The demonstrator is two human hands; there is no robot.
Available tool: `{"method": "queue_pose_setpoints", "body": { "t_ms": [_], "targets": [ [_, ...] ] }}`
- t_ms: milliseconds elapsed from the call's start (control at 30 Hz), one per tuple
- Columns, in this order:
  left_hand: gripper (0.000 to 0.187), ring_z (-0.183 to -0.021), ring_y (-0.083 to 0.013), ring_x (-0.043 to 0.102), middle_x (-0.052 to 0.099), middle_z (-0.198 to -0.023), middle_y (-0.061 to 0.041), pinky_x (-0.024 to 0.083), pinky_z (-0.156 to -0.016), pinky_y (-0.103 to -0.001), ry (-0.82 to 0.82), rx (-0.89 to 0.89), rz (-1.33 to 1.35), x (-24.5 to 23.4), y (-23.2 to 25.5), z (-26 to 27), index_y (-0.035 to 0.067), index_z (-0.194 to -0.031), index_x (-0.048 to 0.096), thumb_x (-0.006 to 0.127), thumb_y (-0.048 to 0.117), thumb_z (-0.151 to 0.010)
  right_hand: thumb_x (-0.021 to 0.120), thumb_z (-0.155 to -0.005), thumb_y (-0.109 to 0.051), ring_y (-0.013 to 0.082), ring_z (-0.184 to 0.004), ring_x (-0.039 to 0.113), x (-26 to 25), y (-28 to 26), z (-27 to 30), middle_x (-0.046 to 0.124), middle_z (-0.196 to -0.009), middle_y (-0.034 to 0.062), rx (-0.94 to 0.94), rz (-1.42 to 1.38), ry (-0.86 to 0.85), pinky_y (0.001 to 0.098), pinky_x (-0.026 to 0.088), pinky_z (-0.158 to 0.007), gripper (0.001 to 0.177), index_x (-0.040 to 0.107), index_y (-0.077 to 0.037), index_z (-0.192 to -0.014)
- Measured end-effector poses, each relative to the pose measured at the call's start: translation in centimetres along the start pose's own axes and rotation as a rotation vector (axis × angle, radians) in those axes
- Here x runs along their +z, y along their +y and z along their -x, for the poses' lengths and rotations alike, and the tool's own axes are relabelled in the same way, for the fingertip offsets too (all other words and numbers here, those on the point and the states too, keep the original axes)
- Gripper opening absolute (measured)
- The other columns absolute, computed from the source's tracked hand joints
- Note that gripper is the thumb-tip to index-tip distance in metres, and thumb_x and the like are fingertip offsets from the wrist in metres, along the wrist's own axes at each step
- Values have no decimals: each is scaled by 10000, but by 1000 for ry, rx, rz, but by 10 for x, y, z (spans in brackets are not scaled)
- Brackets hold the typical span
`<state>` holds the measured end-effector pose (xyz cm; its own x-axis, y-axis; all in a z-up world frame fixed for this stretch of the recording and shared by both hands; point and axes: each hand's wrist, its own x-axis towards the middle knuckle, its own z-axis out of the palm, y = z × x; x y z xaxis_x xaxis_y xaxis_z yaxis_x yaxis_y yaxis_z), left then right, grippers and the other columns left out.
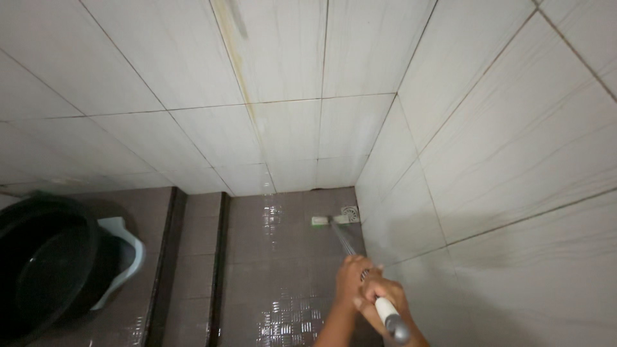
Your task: The person cleans a bathroom floor using a long-handled squeegee, pushing water toward a floor drain while handling a plastic basin and other bathroom items.
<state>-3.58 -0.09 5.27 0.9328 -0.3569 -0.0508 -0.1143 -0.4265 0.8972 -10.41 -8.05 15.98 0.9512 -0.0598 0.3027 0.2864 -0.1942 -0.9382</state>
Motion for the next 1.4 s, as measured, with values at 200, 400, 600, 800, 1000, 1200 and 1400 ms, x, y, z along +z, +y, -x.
{"method": "queue_pose_setpoints", "body": {
  "t_ms": [200,400,600,800,1000,1200,1400],
  "targets": [
    [176,-925,-331,631,696,-881,-127,509,-898,-453,164,311,139,16,-75,-70,88,-787,712,716,260,-824,740,-757,-4,142,-654,505,29,30,-40,515,-677,42,-128,148,61,330,504,-808,329,424,-66,-687],
    [217,-913,-338,615,685,-872,-115,494,-815,-463,192,261,34,-5,-55,-80,90,-774,688,718,299,-823,737,-778,-6,161,-676,545,28,17,-46,568,-676,60,-79,126,64,352,484,-809,329,429,-63,-678],
    [255,-894,-326,601,676,-838,-92,485,-773,-464,152,199,-84,-23,-8,-9,97,-756,666,714,336,-829,748,-772,-65,153,-611,516,11,-7,-16,552,-640,63,10,4,43,335,454,-605,351,425,-61,-634],
    [272,-875,-324,599,671,-820,-101,489,-751,-456,278,235,-7,-56,-45,-50,86,-721,652,741,319,-831,784,-772,-124,176,-621,542,65,22,-49,557,-657,76,18,147,94,364,483,-635,265,541,-43,-705],
    [282,-876,-322,599,672,-819,-105,488,-752,-454,257,149,-45,-102,-72,-62,80,-707,645,757,309,-827,792,-769,-122,207,-710,570,114,22,-67,562,-711,87,-26,176,62,368,477,-670,283,528,-52,-693],
    [294,-878,-320,598,673,-817,-108,488,-754,-452,241,78,-125,-116,-70,15,73,-694,638,774,299,-823,793,-749,-119,205,-631,544,124,-12,-30,554,-671,67,-10,32,-74,347,468,-625,291,520,-69,-660],
    [307,-879,-318,598,674,-816,-112,487,-755,-449,331,121,-9,-141,-93,-14,67,-680,631,790,290,-819,785,-748,-121,196,-618,529,166,16,-54,552,-675,72,68,97,-46,337,451,-590,287,517,-64,-662]
  ]
}}
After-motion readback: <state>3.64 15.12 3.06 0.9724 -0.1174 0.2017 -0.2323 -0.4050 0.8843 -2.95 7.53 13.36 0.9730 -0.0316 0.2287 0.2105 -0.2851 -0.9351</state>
